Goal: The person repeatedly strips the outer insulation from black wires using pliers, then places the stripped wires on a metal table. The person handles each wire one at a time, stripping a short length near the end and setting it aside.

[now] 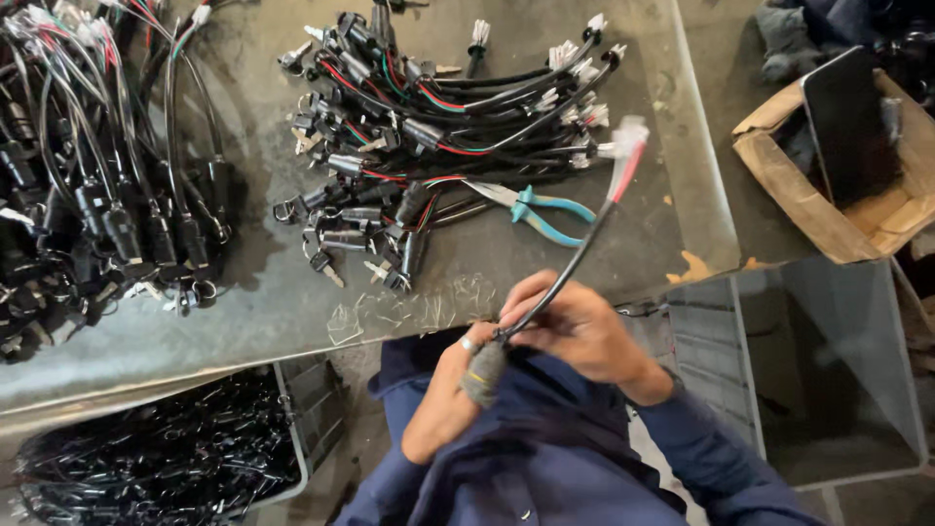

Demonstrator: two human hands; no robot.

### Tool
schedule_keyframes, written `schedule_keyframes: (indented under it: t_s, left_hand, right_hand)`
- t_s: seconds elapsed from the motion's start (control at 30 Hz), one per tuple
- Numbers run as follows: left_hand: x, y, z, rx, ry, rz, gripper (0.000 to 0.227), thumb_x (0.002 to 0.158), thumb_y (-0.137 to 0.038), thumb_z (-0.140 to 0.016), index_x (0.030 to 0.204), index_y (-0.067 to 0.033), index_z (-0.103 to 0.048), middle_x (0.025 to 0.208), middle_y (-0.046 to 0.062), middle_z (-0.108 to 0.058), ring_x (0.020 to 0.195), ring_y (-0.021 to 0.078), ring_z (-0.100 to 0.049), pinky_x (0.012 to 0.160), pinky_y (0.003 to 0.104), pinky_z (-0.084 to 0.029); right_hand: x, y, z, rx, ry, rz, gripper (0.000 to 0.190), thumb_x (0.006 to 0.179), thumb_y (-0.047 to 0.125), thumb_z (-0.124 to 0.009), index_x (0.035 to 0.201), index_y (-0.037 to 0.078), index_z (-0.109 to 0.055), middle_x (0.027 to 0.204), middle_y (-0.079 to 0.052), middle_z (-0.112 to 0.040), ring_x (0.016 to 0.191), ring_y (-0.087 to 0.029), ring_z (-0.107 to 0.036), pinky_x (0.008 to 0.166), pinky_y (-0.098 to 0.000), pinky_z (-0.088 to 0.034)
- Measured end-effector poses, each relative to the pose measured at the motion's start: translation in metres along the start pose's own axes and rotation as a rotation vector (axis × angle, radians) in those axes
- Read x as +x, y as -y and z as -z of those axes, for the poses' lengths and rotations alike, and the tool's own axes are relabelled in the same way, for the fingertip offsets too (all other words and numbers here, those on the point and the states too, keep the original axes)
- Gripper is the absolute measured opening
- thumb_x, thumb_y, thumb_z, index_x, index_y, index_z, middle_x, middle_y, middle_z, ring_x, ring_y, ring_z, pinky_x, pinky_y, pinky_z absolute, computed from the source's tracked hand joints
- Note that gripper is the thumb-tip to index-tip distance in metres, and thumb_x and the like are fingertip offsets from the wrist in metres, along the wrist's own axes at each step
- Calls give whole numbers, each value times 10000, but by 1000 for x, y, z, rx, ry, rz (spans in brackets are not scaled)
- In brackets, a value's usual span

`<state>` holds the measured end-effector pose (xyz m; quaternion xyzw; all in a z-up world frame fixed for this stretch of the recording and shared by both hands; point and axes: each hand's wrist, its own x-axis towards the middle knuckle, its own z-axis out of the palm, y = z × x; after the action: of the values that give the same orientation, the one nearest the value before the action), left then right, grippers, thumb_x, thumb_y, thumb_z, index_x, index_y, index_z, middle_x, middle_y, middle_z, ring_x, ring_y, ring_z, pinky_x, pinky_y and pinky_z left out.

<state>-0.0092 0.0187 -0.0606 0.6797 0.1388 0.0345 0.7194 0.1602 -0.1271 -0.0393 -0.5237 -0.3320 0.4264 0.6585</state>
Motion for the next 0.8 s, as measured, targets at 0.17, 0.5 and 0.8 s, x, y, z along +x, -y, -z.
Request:
schedule_keyframes:
  t_s: [0.17,0.5,0.8]
  left_hand:
    - [-7,-5,17,-463,105,33,559,913,-40,-590,1432,-167,-426,1176,32,-606,1066,133,-608,939,263,-494]
    - [-18,-10,-15,342,-248,-388,703,705,116,-686,1377,-58,-575,1323,155,-626,1204,316,-621,1042,378,-504]
    - [-12,-18,-12,509,-147,-508,664,771,81,-752,1389,-58,-555,1324,138,-626,1155,344,-587,1004,389,-507]
  right_hand:
    - [-4,2,3,-102,50,4,168,890,-23,-739,1057,-1,-734,1144,-113,-704,1071,-194,-701,937,-318,-575]
    - [-34,-26,-42,-274,-401,-63,176,842,61,-819,985,27,-721,928,-32,-655,854,-107,-633,753,-251,-524]
    - [-38,-17,-2,-252,-98,-2,145,877,77,-809,966,29,-705,926,2,-634,859,-77,-607,729,-239,-480]
